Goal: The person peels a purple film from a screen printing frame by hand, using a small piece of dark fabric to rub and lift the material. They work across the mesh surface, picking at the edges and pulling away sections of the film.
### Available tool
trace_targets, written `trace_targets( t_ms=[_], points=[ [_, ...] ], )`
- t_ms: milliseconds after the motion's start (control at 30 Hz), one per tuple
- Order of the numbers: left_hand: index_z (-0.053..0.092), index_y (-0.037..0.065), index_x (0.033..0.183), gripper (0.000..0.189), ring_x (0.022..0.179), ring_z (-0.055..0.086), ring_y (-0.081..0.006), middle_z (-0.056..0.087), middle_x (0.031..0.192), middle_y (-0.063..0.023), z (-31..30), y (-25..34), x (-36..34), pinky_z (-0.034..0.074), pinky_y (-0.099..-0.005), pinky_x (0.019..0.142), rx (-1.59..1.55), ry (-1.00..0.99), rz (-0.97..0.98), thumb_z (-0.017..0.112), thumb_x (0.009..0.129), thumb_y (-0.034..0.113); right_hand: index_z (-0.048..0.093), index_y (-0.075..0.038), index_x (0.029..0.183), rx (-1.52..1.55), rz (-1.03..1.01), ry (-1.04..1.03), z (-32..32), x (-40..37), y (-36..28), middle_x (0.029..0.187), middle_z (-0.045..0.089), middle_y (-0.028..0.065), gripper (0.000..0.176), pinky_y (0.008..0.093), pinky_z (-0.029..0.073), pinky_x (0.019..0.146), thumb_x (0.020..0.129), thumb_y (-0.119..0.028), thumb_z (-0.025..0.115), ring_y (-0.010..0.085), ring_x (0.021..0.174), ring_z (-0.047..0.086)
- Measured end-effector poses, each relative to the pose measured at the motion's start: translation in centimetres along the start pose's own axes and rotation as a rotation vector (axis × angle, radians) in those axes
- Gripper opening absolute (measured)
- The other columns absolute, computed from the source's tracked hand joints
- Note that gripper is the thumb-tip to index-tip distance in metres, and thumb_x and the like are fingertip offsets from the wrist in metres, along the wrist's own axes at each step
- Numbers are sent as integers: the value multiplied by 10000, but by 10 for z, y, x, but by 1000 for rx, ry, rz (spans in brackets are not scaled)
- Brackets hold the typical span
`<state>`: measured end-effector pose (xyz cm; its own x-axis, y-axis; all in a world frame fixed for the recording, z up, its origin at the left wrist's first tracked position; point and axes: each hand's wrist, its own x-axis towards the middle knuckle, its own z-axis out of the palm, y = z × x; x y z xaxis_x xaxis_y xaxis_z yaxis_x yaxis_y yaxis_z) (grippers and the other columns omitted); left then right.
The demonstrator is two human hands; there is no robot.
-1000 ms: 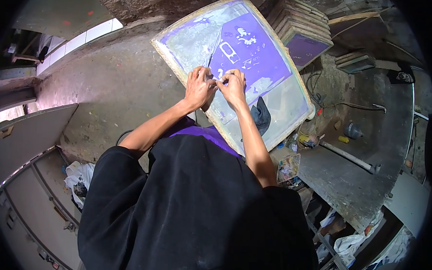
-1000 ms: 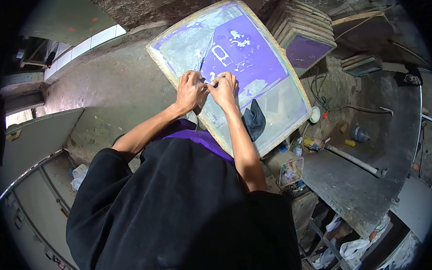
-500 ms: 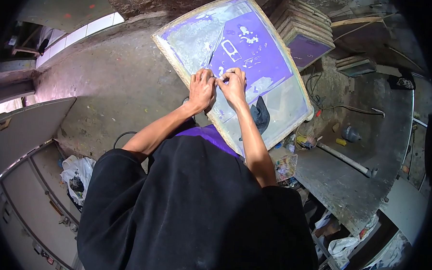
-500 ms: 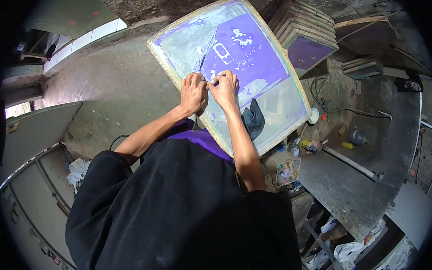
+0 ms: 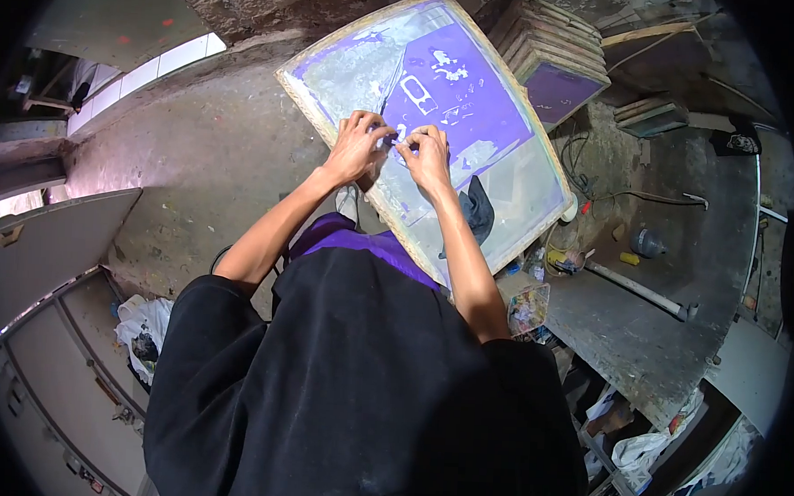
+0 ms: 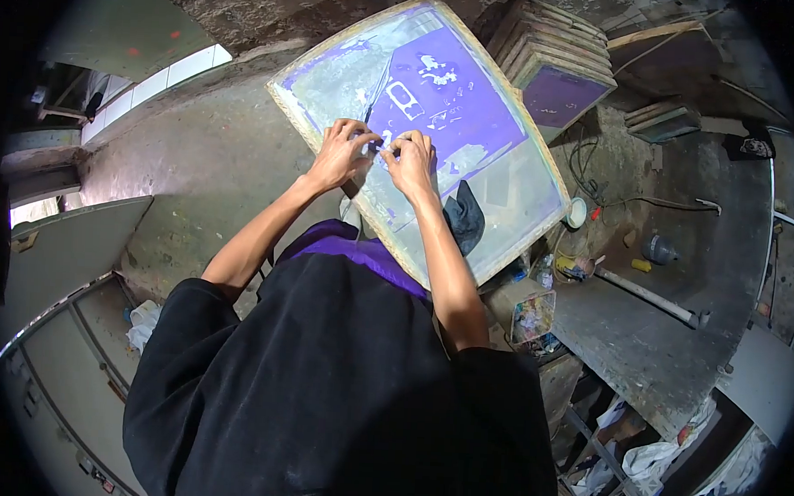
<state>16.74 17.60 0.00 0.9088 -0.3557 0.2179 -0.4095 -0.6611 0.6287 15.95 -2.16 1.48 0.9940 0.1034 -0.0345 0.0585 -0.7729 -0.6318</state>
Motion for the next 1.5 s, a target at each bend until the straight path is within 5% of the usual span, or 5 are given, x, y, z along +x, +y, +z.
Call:
trace_targets(
  t_ms=[233, 900, 1167, 1500],
  points=[
    [791, 142, 1046, 263, 1310, 470, -291, 606, 1273, -41, 10, -12, 25, 371, -453, 1061, 110, -226, 182, 767, 786, 172, 764, -40, 940, -52, -51, 60, 3, -5, -1, 1102, 643, 133, 152, 459, 442, 977, 849, -158, 790, 340, 1100, 560],
    [782, 119, 1025, 208, 1350, 459, -265, 583, 1281, -51, 9, -27, 27, 396, -417, 1074, 369, -142, 584, 656, 872, 183, 674, -3, 1013, -202, -225, 174, 26, -34, -6, 1127, 597, 138, 175, 469, 421, 953, 854, -60, 719, 334, 1117, 552],
    [782, 113, 1052, 254, 1323, 460, -294, 574, 1290, -60, 5, -24, 25, 394, -430, 1081, 108, -214, 295, 752, 810, 188, 641, 8, 1038, -228, -218, 149, 26, -27, -3, 1138, 580, 151, 178, 477, 418, 940, 879, -47, 698, 348, 1116, 544],
    [801, 120, 1057, 377, 1335, 421, -325, 573, 1310, -65, 4, -10, 12, 376, -489, 1086, -40, -182, 194, 870, 707, 240, 645, 5, 1038, -114, -161, 119, 19, -18, -1, 1130, 570, 165, 178, 482, 415, 938, 885, -66, 703, 364, 1093, 540]
  ],
)
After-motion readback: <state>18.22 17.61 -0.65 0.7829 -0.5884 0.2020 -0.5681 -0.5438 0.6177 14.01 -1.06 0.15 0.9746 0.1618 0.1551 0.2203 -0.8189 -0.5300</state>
